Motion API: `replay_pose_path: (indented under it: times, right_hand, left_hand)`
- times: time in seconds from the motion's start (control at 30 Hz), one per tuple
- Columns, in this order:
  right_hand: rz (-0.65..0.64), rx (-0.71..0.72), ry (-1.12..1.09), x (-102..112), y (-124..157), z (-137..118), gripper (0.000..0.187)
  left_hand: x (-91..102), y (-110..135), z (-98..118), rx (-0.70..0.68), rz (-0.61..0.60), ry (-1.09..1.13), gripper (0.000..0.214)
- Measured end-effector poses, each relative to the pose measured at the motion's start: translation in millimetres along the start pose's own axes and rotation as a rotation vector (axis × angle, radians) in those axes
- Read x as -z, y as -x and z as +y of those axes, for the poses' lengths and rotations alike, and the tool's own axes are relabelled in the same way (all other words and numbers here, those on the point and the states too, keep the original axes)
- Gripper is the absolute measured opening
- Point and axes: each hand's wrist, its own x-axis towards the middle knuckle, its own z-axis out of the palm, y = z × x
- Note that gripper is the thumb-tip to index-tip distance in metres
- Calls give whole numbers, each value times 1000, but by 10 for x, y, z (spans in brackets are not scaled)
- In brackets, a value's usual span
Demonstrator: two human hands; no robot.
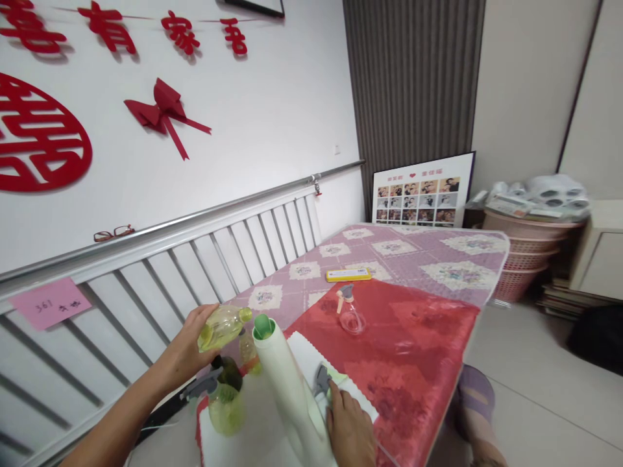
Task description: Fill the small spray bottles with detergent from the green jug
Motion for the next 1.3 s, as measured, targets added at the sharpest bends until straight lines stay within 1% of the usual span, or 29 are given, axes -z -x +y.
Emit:
replay_pose_path:
  times: [0.3,0.5,0.73,0.87,1.3]
  right_hand:
    - [-3,5,-11,16,-5,6,44]
    - [-20,5,0,28,1,-1,44]
    - [3,8,1,9,6,10,44]
    - [-6,3,15,2,13,13,43]
    - [-10,-8,-6,27,-5,-2,43]
  left_hand:
    - [28,-46,47,-75,20,-43,73]
    - [49,-74,70,-80,20,-79,72]
    - [65,-105,86,-123,27,-100,71]
    - [76,-111,95,-137,26,-124,72]
    - [54,-129,51,-172,22,-165,73]
